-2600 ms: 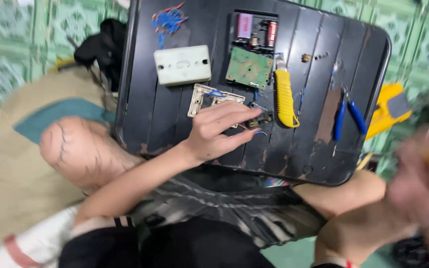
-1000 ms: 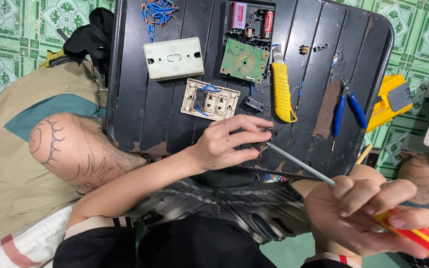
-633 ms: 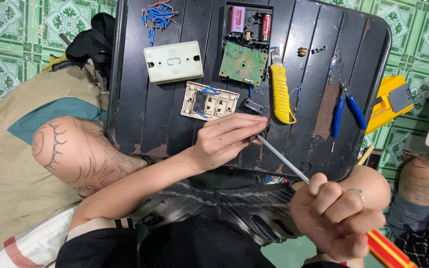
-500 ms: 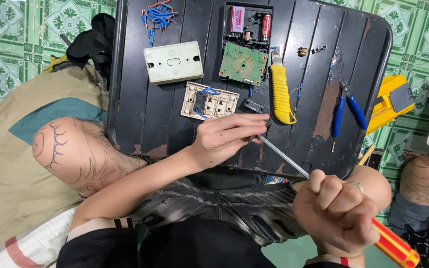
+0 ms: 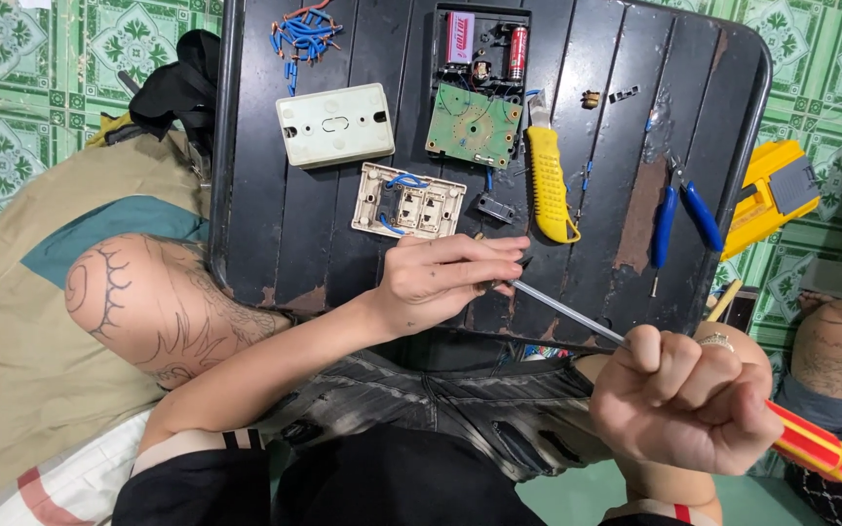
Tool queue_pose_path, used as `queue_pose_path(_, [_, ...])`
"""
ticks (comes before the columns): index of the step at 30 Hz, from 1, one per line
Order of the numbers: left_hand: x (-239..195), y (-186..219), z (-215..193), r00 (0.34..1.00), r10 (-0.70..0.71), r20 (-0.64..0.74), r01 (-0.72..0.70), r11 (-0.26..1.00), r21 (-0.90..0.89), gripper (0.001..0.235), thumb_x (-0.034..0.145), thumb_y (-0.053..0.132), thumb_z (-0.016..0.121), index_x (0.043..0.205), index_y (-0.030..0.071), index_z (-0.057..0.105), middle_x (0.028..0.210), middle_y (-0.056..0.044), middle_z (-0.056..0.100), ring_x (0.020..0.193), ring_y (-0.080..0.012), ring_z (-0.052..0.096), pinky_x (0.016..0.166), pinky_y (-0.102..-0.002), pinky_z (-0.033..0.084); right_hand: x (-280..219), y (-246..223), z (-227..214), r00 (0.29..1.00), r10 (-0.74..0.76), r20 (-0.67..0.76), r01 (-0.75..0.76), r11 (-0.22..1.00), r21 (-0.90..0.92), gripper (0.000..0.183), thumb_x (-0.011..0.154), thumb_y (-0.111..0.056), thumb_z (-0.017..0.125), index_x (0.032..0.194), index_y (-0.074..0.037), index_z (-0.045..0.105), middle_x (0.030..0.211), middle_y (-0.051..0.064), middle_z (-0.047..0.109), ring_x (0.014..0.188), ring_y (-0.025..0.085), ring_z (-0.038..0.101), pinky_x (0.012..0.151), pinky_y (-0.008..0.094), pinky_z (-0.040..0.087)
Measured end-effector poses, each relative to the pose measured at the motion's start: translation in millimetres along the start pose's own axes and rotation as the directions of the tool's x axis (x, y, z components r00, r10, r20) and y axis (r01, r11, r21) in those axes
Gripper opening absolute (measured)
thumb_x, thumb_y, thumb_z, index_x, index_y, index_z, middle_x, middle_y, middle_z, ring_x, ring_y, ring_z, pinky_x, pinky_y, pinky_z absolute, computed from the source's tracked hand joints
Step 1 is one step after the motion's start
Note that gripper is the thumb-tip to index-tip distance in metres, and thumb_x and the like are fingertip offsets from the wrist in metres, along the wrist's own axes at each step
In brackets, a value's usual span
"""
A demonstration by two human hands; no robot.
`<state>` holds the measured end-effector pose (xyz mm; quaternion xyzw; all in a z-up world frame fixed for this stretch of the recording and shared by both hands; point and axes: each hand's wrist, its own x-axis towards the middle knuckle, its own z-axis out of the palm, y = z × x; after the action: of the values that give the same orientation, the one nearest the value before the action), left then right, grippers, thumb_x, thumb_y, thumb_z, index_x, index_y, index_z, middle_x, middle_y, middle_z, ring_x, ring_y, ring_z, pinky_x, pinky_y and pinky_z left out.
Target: The person works on a small table, handling a white electrical socket, a circuit board, and wires. They use a screwdriver to tighten connections and a utility knife to strip wire insulation, then connect the wires to the socket terminals.
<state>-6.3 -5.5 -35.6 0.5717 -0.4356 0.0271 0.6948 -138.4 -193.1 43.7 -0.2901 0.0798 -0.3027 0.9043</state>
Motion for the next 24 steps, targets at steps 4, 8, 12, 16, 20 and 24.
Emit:
queue_pose_path(4, [1.1,1.0,-0.4,1.0,0.016,-0.004,-0.016,1.0,0.002,0.031,0.091,-0.014,0.079,0.119,-0.008,0.067,0.116,-0.023,0.072,0.114,-0.0446,0.074,0.101,-0.042,0.068,5.3,0.4,10.1,1.0,0.003,-0.017,-0.002,0.996,0.089,0.039,0.089,-0.006,0.054,0.066,-0.015,0.025,0.057,0.0,0.017,0.053,0.014,0.014,0.06,0.035,0.022])
queue_pose_path(8, [-0.2,2.5,-1.6,1.0,0.013,-0.015,-0.013,1.0,0.018,0.028,0.091,-0.014,0.078,0.117,-0.008,0.068,0.115,-0.022,0.072,0.113,-0.0438,0.074,0.1,-0.041,0.068,8.0,2.2,8.0,1.0,0.017,-0.005,-0.015,0.973,0.232,0.041,0.086,0.001,0.054,0.066,-0.013,0.021,0.056,0.002,0.017,0.053,0.016,0.014,0.059,0.038,0.021])
queue_pose_path(12, [3.6,7.8,-5.0,0.999,0.05,-0.013,-0.049,0.998,0.039,0.028,0.092,-0.011,0.077,0.118,-0.009,0.067,0.115,-0.023,0.072,0.112,-0.0443,0.075,0.099,-0.042,0.068,7.0,5.7,2.7,1.0,0.011,0.012,-0.013,0.985,0.172,0.039,0.086,-0.001,0.054,0.064,-0.013,0.023,0.056,0.002,0.017,0.052,0.015,0.015,0.059,0.036,0.022])
queue_pose_path(16, [18.5,11.3,-3.5,0.999,0.034,-0.01,-0.034,0.998,0.051,0.026,0.094,-0.019,0.07,0.118,-0.011,0.067,0.119,-0.025,0.07,0.119,-0.044,0.071,0.103,-0.043,0.067,3.4,15.2,-3.8,0.973,-0.136,0.186,0.164,0.976,-0.145,0.032,0.09,-0.021,0.051,0.065,-0.019,0.031,0.056,-0.003,0.022,0.049,0.01,0.019,0.057,0.032,0.022])
queue_pose_path(20, [9.3,1.3,-5.0,0.999,0.012,-0.049,-0.007,0.995,0.101,0.03,0.091,-0.023,0.071,0.118,-0.009,0.067,0.116,-0.024,0.07,0.116,-0.047,0.073,0.095,-0.037,0.071,-0.5,18.2,-3.0,0.894,-0.295,0.337,0.342,0.935,-0.09,0.032,0.093,-0.019,0.05,0.067,-0.02,0.031,0.057,-0.004,0.027,0.05,0.011,0.024,0.054,0.03,0.024])
queue_pose_path(24, [18.3,7.5,-6.8,0.993,-0.051,-0.108,0.06,0.995,0.078,0.024,0.09,-0.021,0.073,0.109,-0.007,0.071,0.112,-0.021,0.072,0.113,-0.0407,0.074,0.093,-0.04,0.071,4.2,14.3,-15.6,0.761,-0.548,0.348,0.551,0.829,0.099,0.029,0.103,-0.027,0.049,0.078,-0.017,0.039,0.063,-0.006,0.03,0.054,0.008,0.026,0.057,0.029,0.025])
